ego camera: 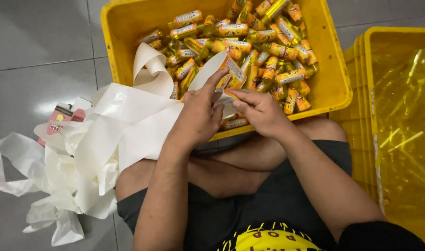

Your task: The person sits on the floor and applies labels to small yellow bottles. They peel labels from a roll, wrap them around the bottles, and place the labeled bottles into a yellow crate.

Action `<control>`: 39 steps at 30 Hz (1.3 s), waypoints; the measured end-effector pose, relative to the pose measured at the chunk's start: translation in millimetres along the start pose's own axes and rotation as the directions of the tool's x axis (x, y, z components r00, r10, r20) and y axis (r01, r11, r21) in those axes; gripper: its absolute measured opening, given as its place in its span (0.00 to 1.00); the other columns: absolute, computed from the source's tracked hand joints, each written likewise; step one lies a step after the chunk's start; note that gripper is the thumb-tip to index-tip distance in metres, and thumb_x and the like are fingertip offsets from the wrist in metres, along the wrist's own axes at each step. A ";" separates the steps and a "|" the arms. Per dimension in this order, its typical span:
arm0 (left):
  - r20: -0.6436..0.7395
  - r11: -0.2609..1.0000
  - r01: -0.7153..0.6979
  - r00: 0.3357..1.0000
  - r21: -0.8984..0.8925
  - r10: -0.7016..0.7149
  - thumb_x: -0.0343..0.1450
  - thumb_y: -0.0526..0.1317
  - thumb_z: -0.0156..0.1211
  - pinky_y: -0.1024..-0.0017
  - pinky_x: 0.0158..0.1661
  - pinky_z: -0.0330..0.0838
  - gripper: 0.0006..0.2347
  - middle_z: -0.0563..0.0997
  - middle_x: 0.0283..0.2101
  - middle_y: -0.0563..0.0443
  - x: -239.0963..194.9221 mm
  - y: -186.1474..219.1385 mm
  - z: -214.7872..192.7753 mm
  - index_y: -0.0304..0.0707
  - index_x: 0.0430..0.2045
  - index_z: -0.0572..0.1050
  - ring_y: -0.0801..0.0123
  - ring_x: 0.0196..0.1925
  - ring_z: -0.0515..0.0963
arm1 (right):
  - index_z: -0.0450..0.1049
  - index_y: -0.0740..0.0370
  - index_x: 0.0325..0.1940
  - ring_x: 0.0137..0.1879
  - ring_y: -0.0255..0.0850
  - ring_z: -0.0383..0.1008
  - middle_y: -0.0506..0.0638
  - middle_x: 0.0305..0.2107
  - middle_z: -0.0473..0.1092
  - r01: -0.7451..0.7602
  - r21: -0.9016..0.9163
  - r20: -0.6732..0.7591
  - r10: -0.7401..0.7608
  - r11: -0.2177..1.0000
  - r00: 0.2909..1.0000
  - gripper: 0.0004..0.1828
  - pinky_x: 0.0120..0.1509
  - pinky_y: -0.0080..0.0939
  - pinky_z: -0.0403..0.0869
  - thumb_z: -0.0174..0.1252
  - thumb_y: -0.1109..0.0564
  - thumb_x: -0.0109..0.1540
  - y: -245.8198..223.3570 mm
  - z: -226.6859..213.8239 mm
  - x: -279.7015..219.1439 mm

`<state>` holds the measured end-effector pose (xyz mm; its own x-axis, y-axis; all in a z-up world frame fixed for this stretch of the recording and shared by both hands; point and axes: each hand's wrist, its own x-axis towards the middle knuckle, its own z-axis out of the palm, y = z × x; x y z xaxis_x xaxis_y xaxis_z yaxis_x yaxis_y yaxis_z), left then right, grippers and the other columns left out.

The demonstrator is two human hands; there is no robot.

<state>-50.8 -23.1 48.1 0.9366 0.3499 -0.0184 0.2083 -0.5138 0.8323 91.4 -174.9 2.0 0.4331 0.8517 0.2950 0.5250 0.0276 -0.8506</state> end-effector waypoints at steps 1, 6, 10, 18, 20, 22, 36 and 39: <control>0.000 1.000 -0.016 1.000 -0.007 0.016 0.69 0.24 0.53 0.48 0.68 0.50 0.34 0.79 0.58 0.30 -1.6 -0.9 -0.8 0.43 0.74 0.52 0.40 0.62 0.78 | 0.77 0.67 0.58 0.58 0.58 0.76 0.66 0.50 0.76 -0.098 0.070 0.025 0.096 0.993 0.995 0.15 0.60 0.57 0.74 0.57 0.61 0.68 1.8 -0.3 -2.3; 0.078 0.980 0.201 0.977 -0.001 -0.200 0.68 0.24 0.52 0.46 0.65 0.60 0.35 0.83 0.53 0.34 -6.4 18.4 -31.6 0.46 0.74 0.54 0.37 0.61 0.77 | 0.79 0.60 0.56 0.42 0.47 0.80 0.61 0.43 0.78 -0.470 0.200 -0.039 0.486 0.860 0.873 0.16 0.59 0.54 0.77 0.52 0.51 0.72 28.0 -20.8 -4.2; 0.001 0.891 0.411 0.908 0.194 -0.419 0.68 0.27 0.53 0.41 0.62 0.62 0.36 0.81 0.56 0.37 -12.2 -28.8 -44.1 0.50 0.75 0.53 0.37 0.60 0.78 | 0.76 0.66 0.50 0.45 0.44 0.80 0.55 0.39 0.76 -0.390 0.499 -0.344 0.590 0.774 0.731 0.12 0.55 0.49 0.77 0.54 0.54 0.71 19.7 -42.6 -3.4; -0.360 0.886 0.181 0.933 0.427 -0.017 0.61 0.33 0.74 0.43 0.57 0.65 0.32 0.77 0.53 0.32 -15.5 6.0 -8.2 0.34 0.63 0.69 0.35 0.55 0.76 | 0.75 0.59 0.39 0.42 0.33 0.73 0.46 0.31 0.72 -0.239 0.291 -0.641 0.374 0.927 0.670 0.09 0.54 0.33 0.74 0.52 0.55 0.71 -17.9 -50.2 -42.0; -0.161 0.940 -0.177 0.978 -0.293 0.134 0.68 0.40 0.70 0.39 0.60 0.67 0.23 0.70 0.64 0.27 -23.1 34.9 29.5 0.31 0.53 0.65 0.26 0.59 0.75 | 0.74 0.72 0.57 0.55 0.49 0.70 0.63 0.44 0.70 -0.079 -0.110 -0.589 -0.001 0.991 0.808 0.14 0.63 0.51 0.70 0.52 0.62 0.70 -19.6 -40.0 -59.2; -0.124 0.849 -0.191 0.981 -0.492 0.149 0.68 0.37 0.70 0.44 0.63 0.67 0.30 0.69 0.65 0.28 -21.6 46.4 67.3 0.33 0.62 0.58 0.32 0.63 0.73 | 0.75 0.70 0.55 0.60 0.55 0.70 0.62 0.49 0.70 -0.014 -0.227 -0.529 -0.111 0.974 0.841 0.14 0.66 0.52 0.69 0.57 0.59 0.69 -35.5 -38.2 -65.5; 0.039 0.557 -0.153 0.947 -0.817 0.318 0.77 0.27 0.54 0.62 0.58 0.78 0.25 0.82 0.51 0.42 4.1 110.3 191.3 0.36 0.69 0.55 0.67 0.56 0.80 | 0.59 0.66 0.72 0.63 0.40 0.70 0.54 0.53 0.69 -0.249 0.198 -0.393 0.310 0.948 0.866 0.36 0.71 0.42 0.66 0.66 0.58 0.63 -32.0 -144.0 -181.5; 0.216 0.706 -0.113 0.908 -0.700 0.359 0.76 0.29 0.55 0.64 0.54 0.81 0.25 0.84 0.52 0.44 15.5 118.3 226.1 0.38 0.69 0.54 0.61 0.54 0.85 | 0.79 0.64 0.44 0.45 0.34 0.74 0.49 0.37 0.75 -0.377 0.193 -0.445 0.423 0.906 0.789 0.07 0.54 0.35 0.72 0.65 0.58 0.66 -19.3 -166.9 -215.1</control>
<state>52.0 -255.6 21.0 0.9861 -0.0355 0.1625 -0.1558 0.1460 0.9769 110.4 -446.0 27.6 0.8900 0.4510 0.0666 0.1712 -0.1952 -0.9657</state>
